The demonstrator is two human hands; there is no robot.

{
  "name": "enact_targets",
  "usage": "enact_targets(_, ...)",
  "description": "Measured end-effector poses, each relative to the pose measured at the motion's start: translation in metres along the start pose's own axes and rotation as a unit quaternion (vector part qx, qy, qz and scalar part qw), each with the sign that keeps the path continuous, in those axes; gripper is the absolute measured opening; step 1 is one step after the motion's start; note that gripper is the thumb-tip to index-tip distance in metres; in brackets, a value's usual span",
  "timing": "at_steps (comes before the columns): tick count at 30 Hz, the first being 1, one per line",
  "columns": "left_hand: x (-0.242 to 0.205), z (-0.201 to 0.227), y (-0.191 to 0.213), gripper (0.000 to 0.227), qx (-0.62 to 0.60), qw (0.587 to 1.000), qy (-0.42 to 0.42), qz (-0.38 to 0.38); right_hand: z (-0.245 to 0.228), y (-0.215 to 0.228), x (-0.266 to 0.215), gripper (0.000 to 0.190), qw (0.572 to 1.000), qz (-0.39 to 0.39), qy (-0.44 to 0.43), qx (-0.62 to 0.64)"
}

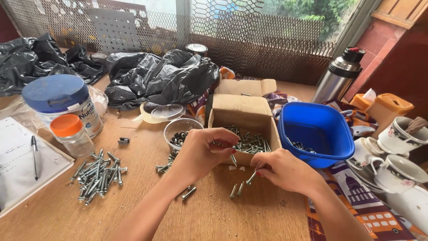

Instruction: Sorting and counting various screws and bolts on a workbench, placing them into organized containers.

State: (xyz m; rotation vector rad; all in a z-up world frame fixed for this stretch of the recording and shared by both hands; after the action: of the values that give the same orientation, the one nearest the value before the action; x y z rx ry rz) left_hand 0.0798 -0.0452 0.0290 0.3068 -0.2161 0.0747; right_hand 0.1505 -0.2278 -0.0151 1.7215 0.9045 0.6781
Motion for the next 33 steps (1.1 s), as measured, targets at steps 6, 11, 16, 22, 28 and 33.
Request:
enact_targets(6,0.002,-0.004,-0.008,0.028,-0.023,0.999,-0.012,-0.019,0.002,-0.012,0.002,0.011,0.999,-0.034,-0.004,-0.036)
enact_targets(11,-0.002,0.001,-0.009,0.026,-0.025,0.999,0.002,-0.029,0.018,-0.046,0.015,0.011,0.996,-0.076,0.022,-0.047)
enact_targets(16,-0.004,0.004,-0.009,0.025,-0.020,0.999,0.001,-0.030,0.013,-0.044,0.013,0.012,0.995,-0.097,0.010,-0.033)
enact_targets(22,-0.005,0.006,-0.009,0.025,-0.029,0.999,-0.037,-0.012,0.019,-0.007,-0.001,0.019,0.999,-0.026,0.001,-0.019)
enact_targets(28,-0.003,0.001,-0.016,0.023,-0.054,0.996,-0.071,0.013,-0.013,0.030,-0.014,0.020,0.990,0.119,0.021,0.076)
enact_targets(33,-0.009,0.006,-0.020,0.020,-0.089,0.988,-0.126,0.017,-0.031,0.025,-0.013,0.028,0.945,0.159,0.134,0.251)
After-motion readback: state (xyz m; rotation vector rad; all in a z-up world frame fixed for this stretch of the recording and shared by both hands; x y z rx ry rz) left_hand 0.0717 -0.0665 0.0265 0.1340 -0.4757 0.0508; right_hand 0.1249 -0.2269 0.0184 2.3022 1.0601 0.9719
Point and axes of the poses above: each hand's wrist, its own x-axis towards the middle knuckle, its own y-axis out of the back of the hand, z = x × y, the point moved 7 cm from there along x, towards the middle knuckle, and after that the axes turned 11 degrees about y, right-handed, at the moved point
